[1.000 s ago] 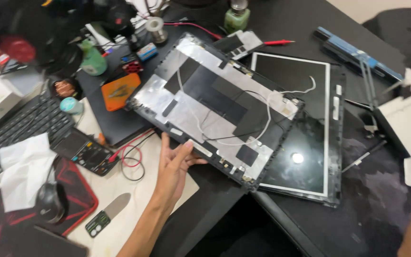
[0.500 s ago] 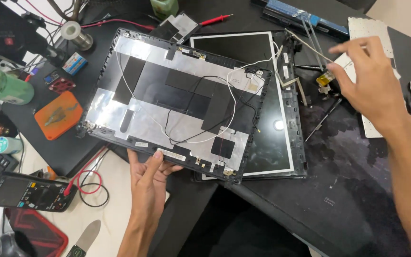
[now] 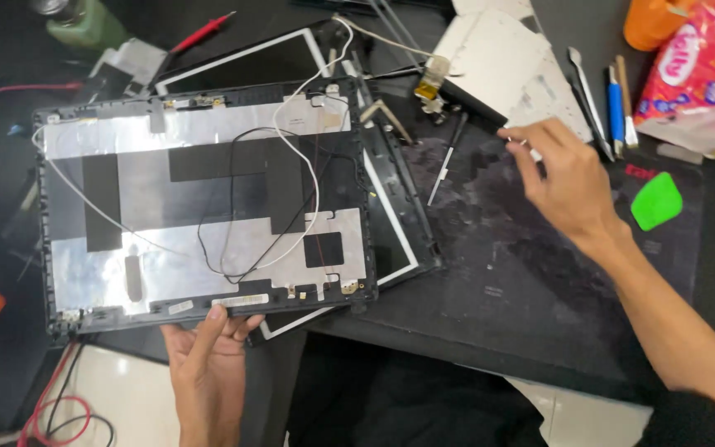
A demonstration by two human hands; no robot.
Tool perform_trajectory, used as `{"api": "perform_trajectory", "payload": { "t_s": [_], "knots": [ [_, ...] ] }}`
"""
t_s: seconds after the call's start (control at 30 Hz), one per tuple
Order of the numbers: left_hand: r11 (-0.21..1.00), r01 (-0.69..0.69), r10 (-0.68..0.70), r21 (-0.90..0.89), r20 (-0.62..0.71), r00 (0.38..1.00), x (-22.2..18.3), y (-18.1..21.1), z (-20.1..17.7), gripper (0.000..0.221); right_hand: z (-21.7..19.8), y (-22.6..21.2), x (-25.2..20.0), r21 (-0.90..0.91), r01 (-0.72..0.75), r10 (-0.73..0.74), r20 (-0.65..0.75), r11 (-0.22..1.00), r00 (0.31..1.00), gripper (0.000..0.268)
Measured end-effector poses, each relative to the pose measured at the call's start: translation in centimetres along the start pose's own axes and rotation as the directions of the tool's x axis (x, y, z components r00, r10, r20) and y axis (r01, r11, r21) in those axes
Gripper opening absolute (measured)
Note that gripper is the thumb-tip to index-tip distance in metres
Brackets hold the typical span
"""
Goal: Removing screws and internal components to disassemble a laptop for repair.
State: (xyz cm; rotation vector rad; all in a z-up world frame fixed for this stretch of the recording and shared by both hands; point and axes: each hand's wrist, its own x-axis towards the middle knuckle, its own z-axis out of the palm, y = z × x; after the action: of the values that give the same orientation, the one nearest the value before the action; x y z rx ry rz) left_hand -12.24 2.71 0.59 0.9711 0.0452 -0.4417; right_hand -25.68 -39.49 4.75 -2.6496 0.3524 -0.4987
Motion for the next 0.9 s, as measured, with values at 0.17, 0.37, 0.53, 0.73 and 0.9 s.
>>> {"api": "perform_trajectory", "payload": {
  "t_s": [0.17, 0.37, 0.53, 0.73, 0.9],
  "knots": [
    [0.996, 0.016, -0.010, 0.092, -0.060, 0.998, 0.4, -0.2, 1.3, 0.066, -2.4, 5.3, -0.8, 0.009, -0.190, 0.188, -0.217, 0.982, 0.958, 0.012],
    [0.998, -0.003, 0.007, 0.069, -0.066, 0.998, 0.5, 0.4, 1.3, 0.060, -0.6, -0.1, -0.6, 0.120, -0.063, 0.076, -0.107, 0.991, 0.991, 0.011],
    [0.986, 0.008, 0.012, 0.166, -0.120, 0.993, -0.3, 1.9, 1.4, 0.062, 1.2, -3.0, -1.3, 0.205, 0.074, -0.064, -0.052, 0.976, 0.997, 0.012],
    [0.982, 0.021, -0.001, 0.190, -0.106, 0.994, -0.5, 1.9, -0.6, 0.063, 2.4, -3.3, 2.6, 0.131, 0.174, -0.172, -0.033, 0.976, 0.985, 0.013],
    [0.988, -0.006, 0.023, 0.152, -0.110, 0.994, -0.6, 1.1, -1.5, 0.056, 5.7, -1.0, 9.9, -0.160, 0.349, -0.354, -0.005, 0.923, 0.935, 0.018]
  ]
}}
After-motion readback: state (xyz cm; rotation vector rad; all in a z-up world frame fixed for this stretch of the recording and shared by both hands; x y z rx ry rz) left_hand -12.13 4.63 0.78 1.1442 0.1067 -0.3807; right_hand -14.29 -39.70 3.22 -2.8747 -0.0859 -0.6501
